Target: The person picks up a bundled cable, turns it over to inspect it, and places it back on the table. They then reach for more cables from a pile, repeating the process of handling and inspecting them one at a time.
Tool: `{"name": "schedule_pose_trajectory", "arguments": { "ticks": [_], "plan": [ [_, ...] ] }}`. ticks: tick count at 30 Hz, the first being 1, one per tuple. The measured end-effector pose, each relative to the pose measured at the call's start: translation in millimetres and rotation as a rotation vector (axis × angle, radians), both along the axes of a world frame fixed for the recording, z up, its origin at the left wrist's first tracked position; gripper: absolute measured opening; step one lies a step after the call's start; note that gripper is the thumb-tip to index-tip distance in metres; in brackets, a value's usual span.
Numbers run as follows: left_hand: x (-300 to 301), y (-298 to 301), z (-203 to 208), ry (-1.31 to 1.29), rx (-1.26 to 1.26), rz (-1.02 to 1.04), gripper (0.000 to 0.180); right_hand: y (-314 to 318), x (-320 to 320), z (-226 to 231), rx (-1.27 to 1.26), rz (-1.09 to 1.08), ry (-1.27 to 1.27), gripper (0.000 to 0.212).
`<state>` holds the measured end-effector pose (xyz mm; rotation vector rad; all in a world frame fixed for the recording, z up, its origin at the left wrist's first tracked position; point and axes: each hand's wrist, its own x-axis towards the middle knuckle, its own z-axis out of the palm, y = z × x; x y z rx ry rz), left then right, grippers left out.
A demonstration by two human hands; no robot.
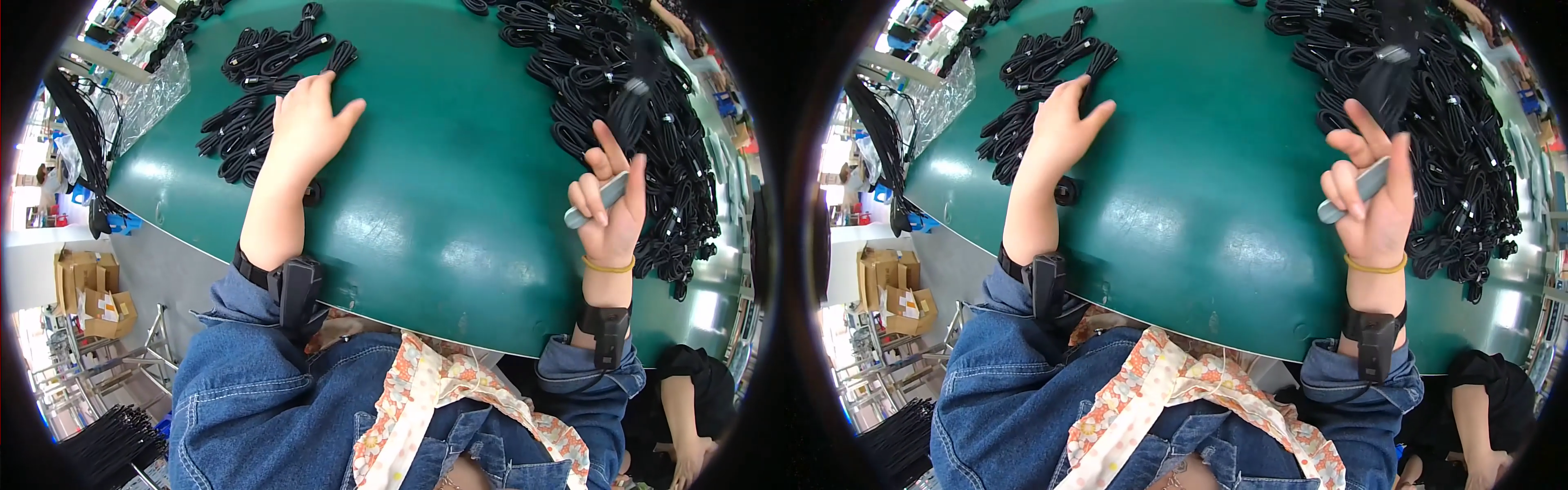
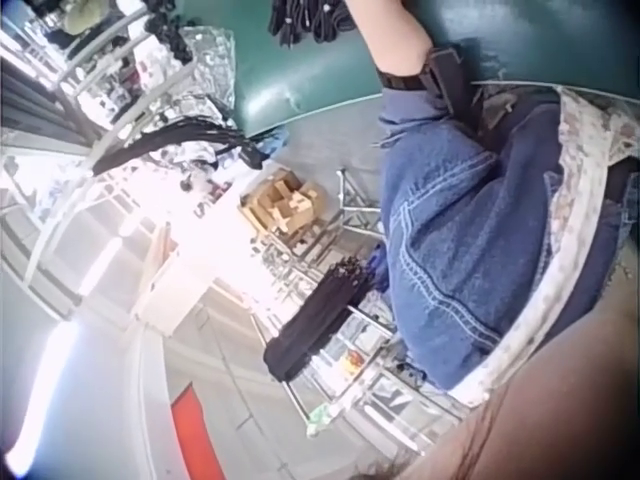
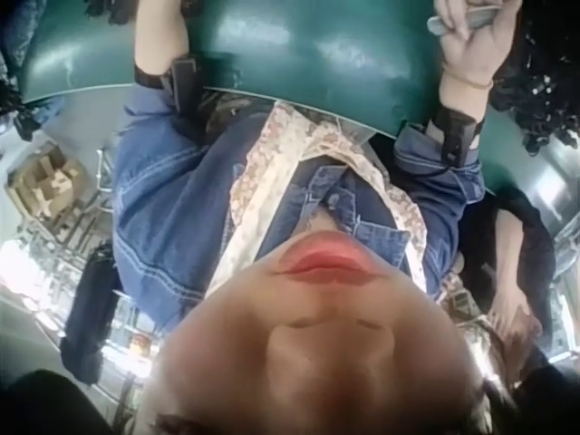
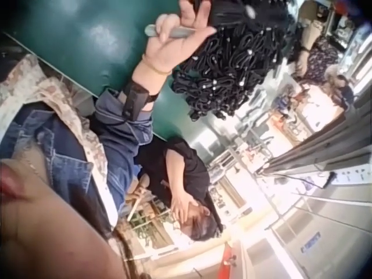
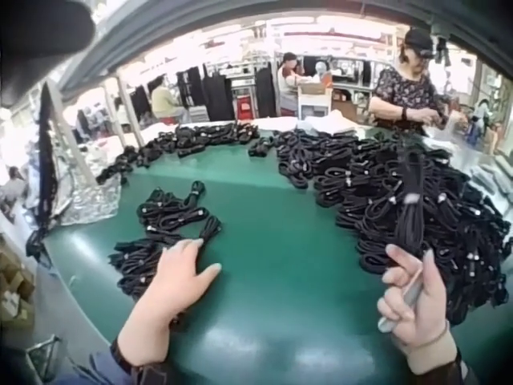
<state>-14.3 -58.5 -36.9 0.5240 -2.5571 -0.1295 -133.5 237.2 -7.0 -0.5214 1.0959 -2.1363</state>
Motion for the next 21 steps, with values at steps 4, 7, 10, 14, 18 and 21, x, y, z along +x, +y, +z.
{"name": "schedule_pose_trajectory", "arguments": {
  "ticks": [4,7,10,14,18,21],
  "plan": [
    [-1.9,21.5,9.0,-0.173,0.07,-0.152,0.034,-2.1,0.8,1.9,-0.102,-0.122,-0.117,0.044],
    [-0.2,49.9,22.0,-0.286,0.249,-0.363,0.03,-1.1,-2.1,-13.0,-0.018,-0.013,0.013,0.04],
    [2.9,70.2,29.3,-0.41,0.405,-0.594,0.025,-2.4,-1.5,-18.1,0.297,-0.045,0.293,0.035],
    [4.6,80.1,31.4,-0.308,0.61,-0.85,0.019,-14.0,12.8,-8.8,0.521,-0.22,0.505,0.032],
    [6.5,81.6,27.0,-0.01,1.898,-0.876,0.019,-21.6,26.3,-10.0,0.431,-0.089,0.608,0.034],
    [5.5,78.5,25.5,0.146,2.301,-0.957,0.019,-13.3,30.8,-8.9,0.299,0.073,0.407,0.036]
  ]
}}
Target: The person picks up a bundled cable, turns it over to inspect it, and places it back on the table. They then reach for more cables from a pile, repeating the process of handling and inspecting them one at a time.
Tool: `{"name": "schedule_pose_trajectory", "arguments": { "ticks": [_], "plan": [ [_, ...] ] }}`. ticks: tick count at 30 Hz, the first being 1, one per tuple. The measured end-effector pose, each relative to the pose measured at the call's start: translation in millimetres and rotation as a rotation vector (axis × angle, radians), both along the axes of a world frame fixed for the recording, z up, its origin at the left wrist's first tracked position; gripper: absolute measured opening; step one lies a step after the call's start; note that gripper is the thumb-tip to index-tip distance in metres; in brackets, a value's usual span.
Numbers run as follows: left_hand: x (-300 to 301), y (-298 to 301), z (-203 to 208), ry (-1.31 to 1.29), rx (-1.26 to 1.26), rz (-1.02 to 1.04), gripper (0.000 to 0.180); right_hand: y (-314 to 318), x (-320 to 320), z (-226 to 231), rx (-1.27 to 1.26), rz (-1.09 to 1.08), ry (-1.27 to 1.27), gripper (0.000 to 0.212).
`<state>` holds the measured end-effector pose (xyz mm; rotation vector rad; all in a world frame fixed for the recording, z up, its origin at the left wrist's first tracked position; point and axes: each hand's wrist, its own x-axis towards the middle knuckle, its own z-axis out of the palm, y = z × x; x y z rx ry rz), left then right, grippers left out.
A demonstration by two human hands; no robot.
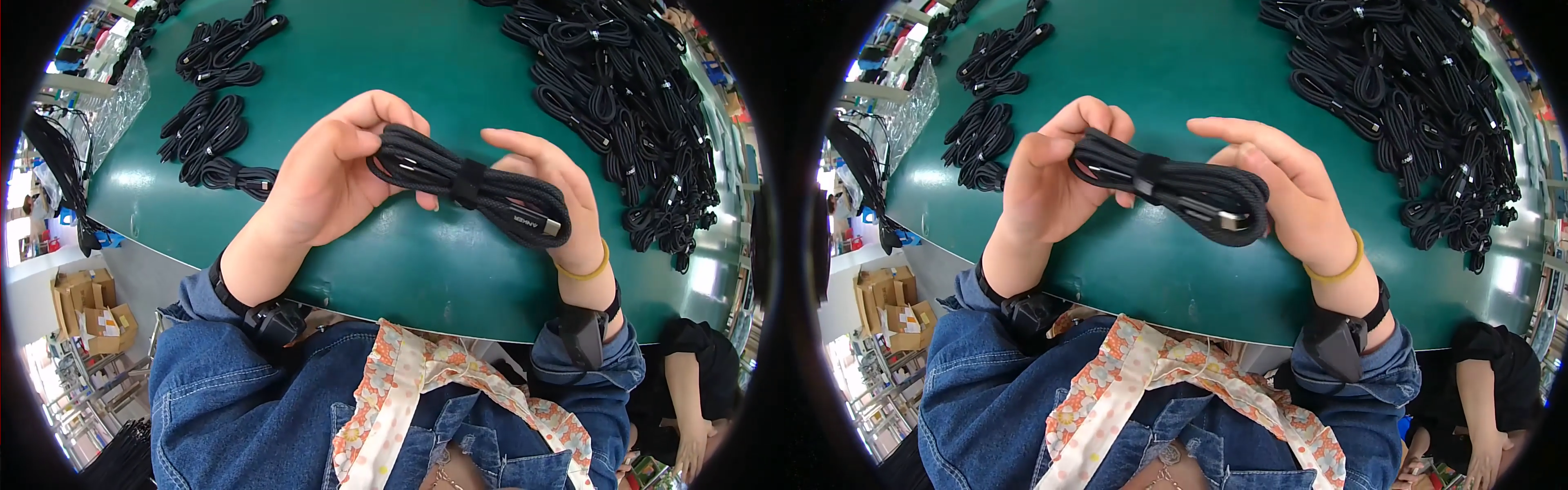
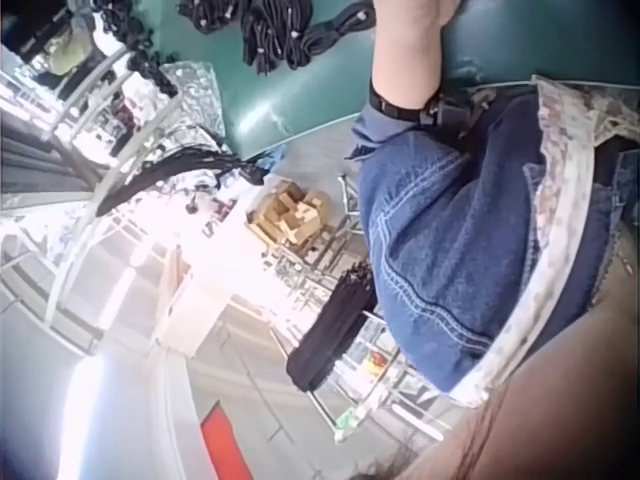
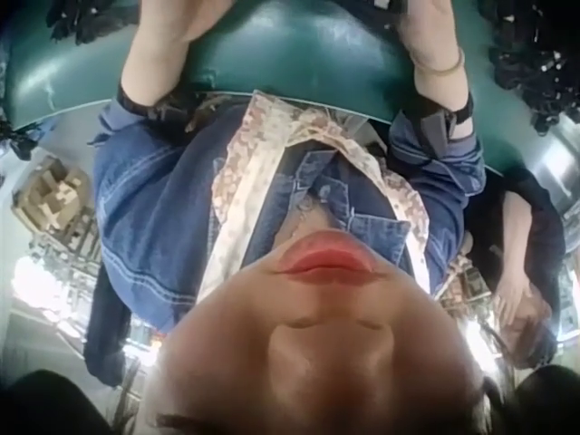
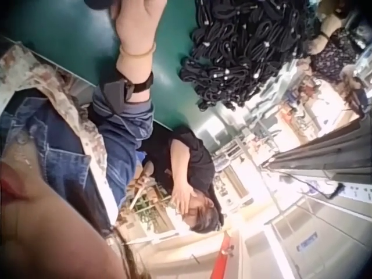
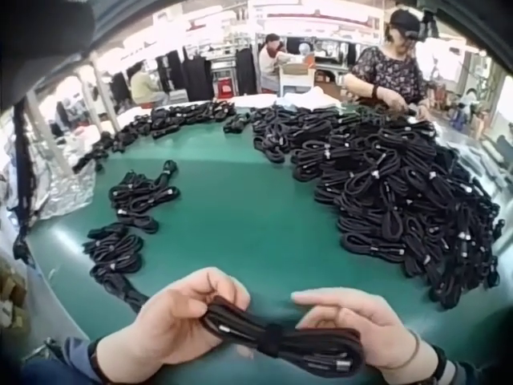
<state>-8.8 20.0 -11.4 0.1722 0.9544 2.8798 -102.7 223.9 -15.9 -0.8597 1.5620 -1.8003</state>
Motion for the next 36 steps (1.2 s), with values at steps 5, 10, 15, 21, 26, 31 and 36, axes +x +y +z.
{"name": "schedule_pose_trajectory", "arguments": {
  "ticks": [5,10,15,21,26,31,36],
  "plan": [
    [-0.9,0.4,1.5,0.04,-0.01,0.044,0.02,2.2,-2.5,5.9,-0.232,0.111,-0.171,0.052],
    [0.4,2.8,3.4,-0.016,-0.045,0.108,0.019,-1.6,0.1,8.3,-0.035,-0.051,-0.176,0.053],
    [-0.7,1.3,5.2,-0.089,-0.056,0.087,0.018,-1.6,-2.6,6.1,-0.044,-0.029,-0.182,0.049],
    [-1.0,1.2,5.2,-0.118,-0.057,0.08,0.018,-2.7,-2.0,5.7,-0.039,-0.061,-0.21,0.046],
    [-0.3,0.1,4.5,-0.116,-0.06,0.078,0.017,-2.3,-2.6,4.7,-0.034,-0.051,-0.185,0.046],
    [0.2,1.6,4.0,-0.09,-0.102,0.108,0.016,-4.9,1.1,9.7,-0.022,-0.12,-0.168,0.041],
    [-0.1,1.3,-2.7,0.011,-0.209,0.077,0.016,-7.9,6.5,1.1,0.078,-0.281,0.141,0.03]
  ]
}}
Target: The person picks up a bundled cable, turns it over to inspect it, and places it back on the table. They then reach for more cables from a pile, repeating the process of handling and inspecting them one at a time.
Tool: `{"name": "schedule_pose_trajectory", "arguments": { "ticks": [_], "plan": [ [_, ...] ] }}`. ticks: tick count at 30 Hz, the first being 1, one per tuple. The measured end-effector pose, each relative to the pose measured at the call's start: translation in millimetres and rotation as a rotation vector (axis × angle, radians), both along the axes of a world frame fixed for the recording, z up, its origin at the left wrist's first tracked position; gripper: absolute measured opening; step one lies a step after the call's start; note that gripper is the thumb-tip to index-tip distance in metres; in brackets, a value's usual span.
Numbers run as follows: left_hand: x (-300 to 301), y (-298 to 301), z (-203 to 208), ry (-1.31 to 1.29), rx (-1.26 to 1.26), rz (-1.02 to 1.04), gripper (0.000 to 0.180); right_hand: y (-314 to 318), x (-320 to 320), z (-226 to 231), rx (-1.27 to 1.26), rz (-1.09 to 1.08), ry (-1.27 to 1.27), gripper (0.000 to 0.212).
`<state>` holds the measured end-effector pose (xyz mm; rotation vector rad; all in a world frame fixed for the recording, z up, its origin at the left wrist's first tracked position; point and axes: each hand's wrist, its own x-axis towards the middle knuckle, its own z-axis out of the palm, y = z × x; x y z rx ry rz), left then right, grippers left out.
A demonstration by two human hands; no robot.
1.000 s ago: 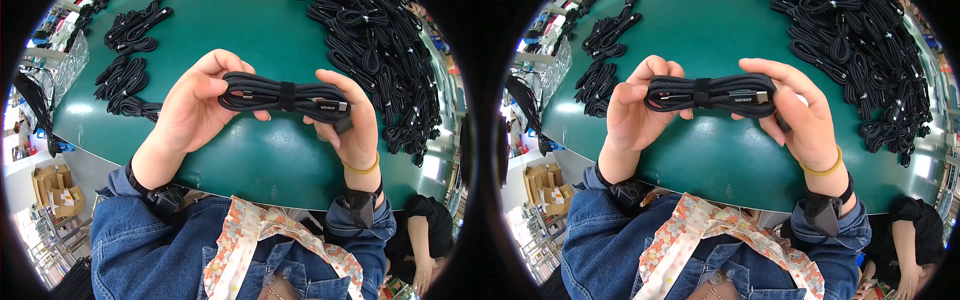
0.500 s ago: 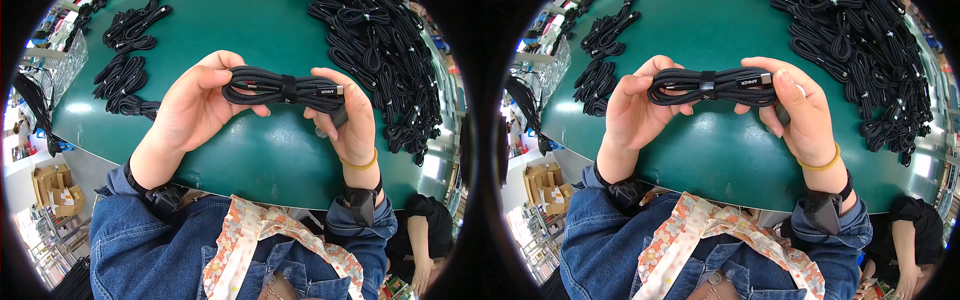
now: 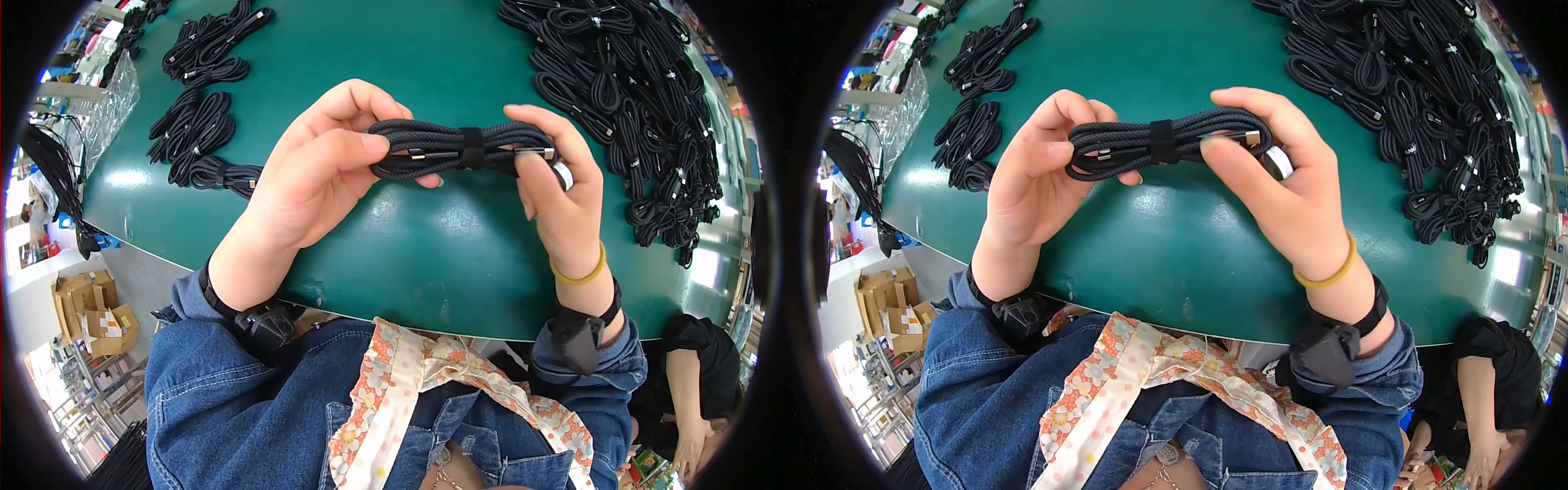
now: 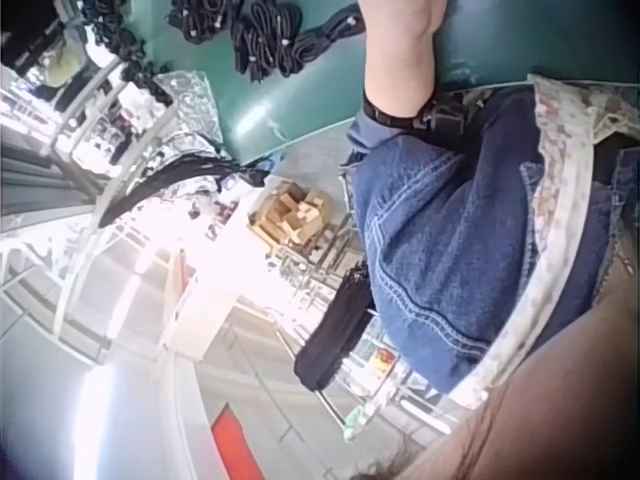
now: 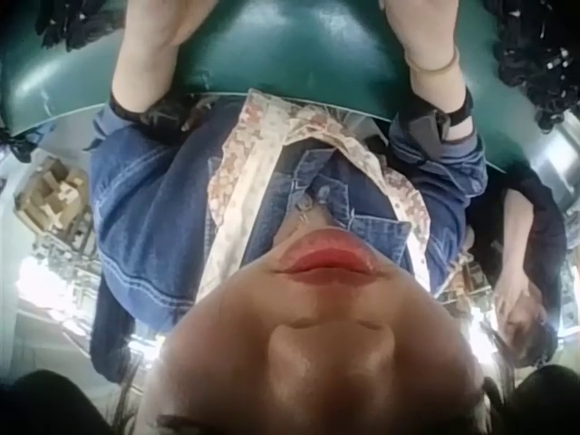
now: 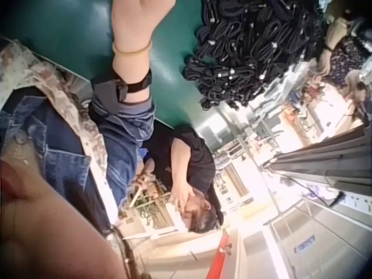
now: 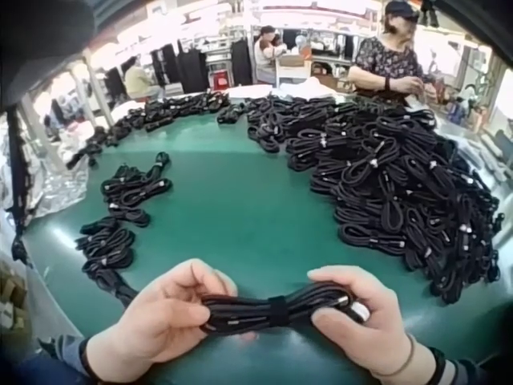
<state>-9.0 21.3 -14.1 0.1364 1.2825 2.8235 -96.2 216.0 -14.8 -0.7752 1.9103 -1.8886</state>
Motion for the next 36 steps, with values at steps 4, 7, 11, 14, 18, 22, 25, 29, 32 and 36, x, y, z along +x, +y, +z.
{"name": "schedule_pose_trajectory", "arguments": {
  "ticks": [4,7,11,14,18,22,25,29,32,36],
  "plan": [
    [2.1,7.8,2.2,-0.05,-0.151,0.044,0.019,2.8,1.9,4.6,0.038,-0.064,-0.004,0.026],
    [0.4,11.2,3.1,-0.079,-0.113,0.054,0.019,5.3,1.2,5.2,-0.016,-0.072,-0.106,0.024],
    [-0.9,11.2,3.0,-0.132,-0.009,0.081,0.017,6.7,-0.9,2.8,-0.102,-0.059,-0.15,0.026],
    [-2.1,8.3,2.1,-0.17,0.044,0.09,0.016,7.4,-1.0,2.5,-0.149,-0.059,-0.149,0.026],
    [-1.9,5.3,2.6,-0.219,0.074,0.093,0.018,8.0,1.3,5.2,-0.139,-0.042,-0.076,0.028],
    [-2.2,5.9,3.0,-0.225,0.095,0.089,0.018,7.3,2.2,6.1,-0.109,-0.068,-0.032,0.028],
    [-2.3,5.9,2.7,-0.218,0.091,0.086,0.019,8.5,1.0,3.4,-0.111,-0.053,-0.002,0.029],
    [-2.2,5.8,2.9,-0.228,0.099,0.083,0.019,6.8,1.4,4.0,-0.105,-0.069,-0.027,0.029],
    [-2.1,5.9,3.6,-0.232,0.082,0.085,0.019,6.5,0.7,3.7,-0.101,-0.074,-0.036,0.03],
    [-1.4,7.0,6.1,-0.24,0.076,0.093,0.019,4.6,-0.2,3.5,-0.088,-0.079,-0.107,0.032]
  ]
}}
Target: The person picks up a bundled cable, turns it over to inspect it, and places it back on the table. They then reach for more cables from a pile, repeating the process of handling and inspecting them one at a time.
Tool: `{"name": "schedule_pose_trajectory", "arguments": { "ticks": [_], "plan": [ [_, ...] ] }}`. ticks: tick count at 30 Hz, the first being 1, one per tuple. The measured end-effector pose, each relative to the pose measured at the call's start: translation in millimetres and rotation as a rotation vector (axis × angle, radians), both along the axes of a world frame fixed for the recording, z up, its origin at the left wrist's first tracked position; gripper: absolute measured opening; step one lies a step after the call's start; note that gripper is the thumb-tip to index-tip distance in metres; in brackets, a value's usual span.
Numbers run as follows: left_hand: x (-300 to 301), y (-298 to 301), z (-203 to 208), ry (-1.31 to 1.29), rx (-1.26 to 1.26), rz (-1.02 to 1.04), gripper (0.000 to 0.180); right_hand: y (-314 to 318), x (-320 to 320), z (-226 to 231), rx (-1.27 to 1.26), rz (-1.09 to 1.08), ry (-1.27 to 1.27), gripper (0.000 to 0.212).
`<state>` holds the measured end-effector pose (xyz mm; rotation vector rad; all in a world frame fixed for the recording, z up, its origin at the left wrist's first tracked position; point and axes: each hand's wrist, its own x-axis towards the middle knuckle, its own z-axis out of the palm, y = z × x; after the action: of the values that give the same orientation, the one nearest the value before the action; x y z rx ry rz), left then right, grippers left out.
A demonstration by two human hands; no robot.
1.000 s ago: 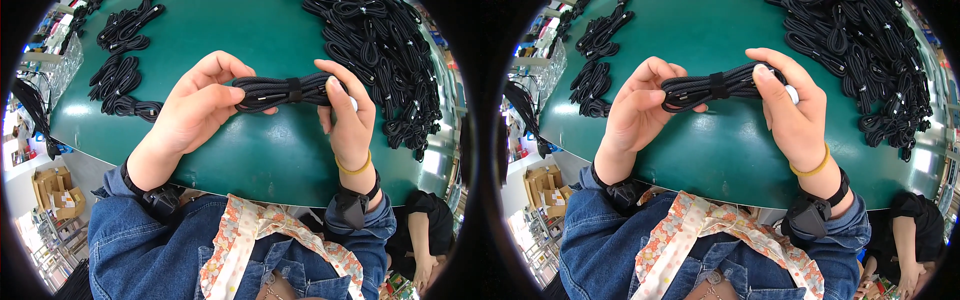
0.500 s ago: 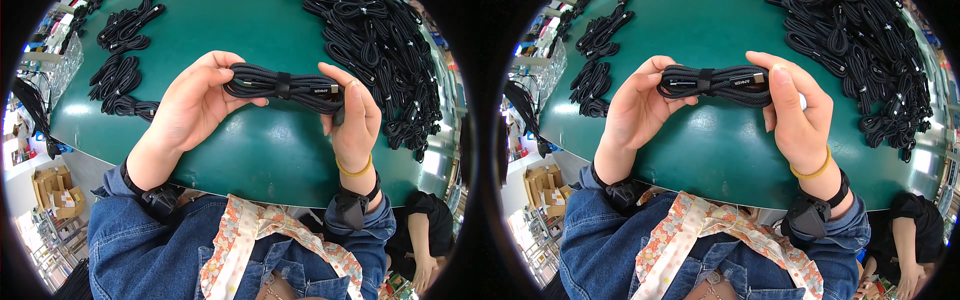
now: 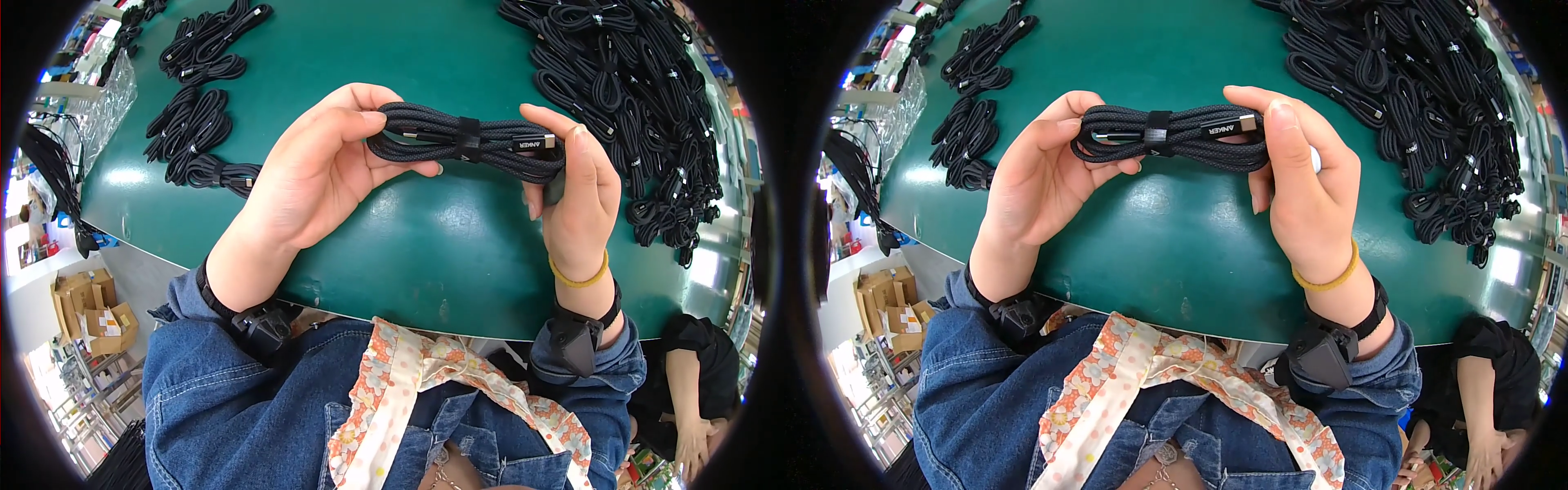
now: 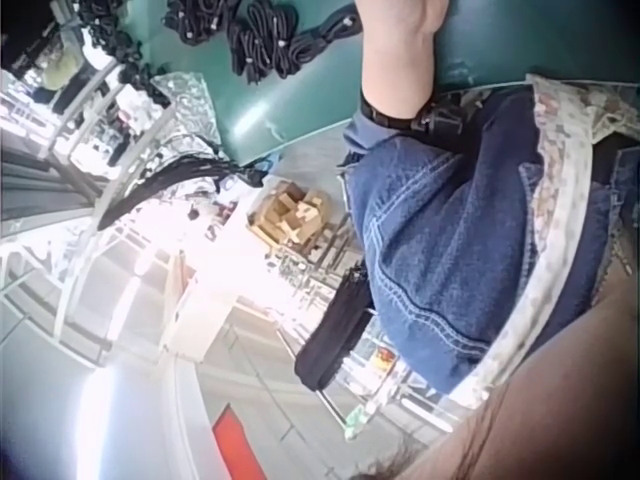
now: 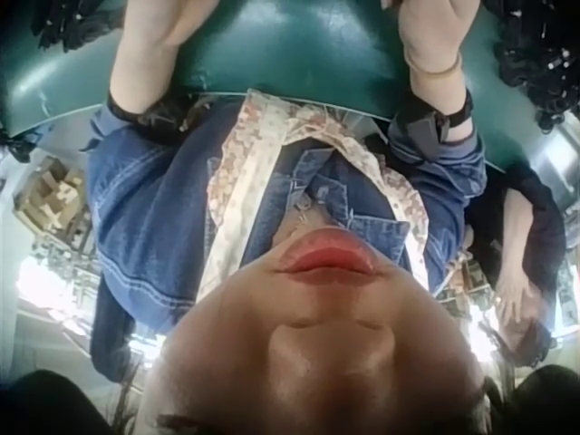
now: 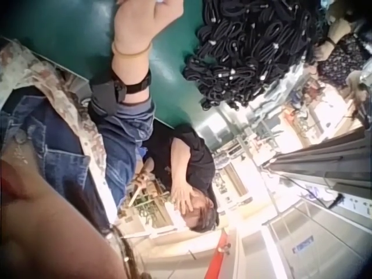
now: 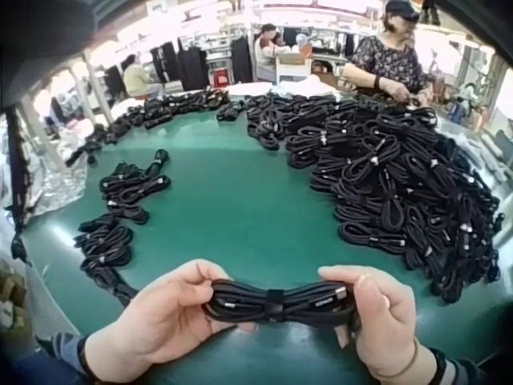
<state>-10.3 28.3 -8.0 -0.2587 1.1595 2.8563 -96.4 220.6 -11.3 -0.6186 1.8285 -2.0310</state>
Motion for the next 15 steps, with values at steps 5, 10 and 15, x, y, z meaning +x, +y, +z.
{"name": "schedule_pose_trajectory", "arguments": {
  "ticks": [5,10,15],
  "plan": [
    [0.8,-0.3,1.0,-0.006,-0.017,0.017,0.019,-3.6,-4.4,2.9,0.072,0.024,-0.121,0.037],
    [1.9,-2.6,-0.3,-0.02,-0.034,0.003,0.019,-7.4,-4.8,4.8,0.13,0.013,-0.147,0.042],
    [1.8,-2.2,2.2,-0.07,0.002,0.017,0.016,-5.9,-6.4,5.3,0.147,0.028,-0.226,0.042]
  ]
}}
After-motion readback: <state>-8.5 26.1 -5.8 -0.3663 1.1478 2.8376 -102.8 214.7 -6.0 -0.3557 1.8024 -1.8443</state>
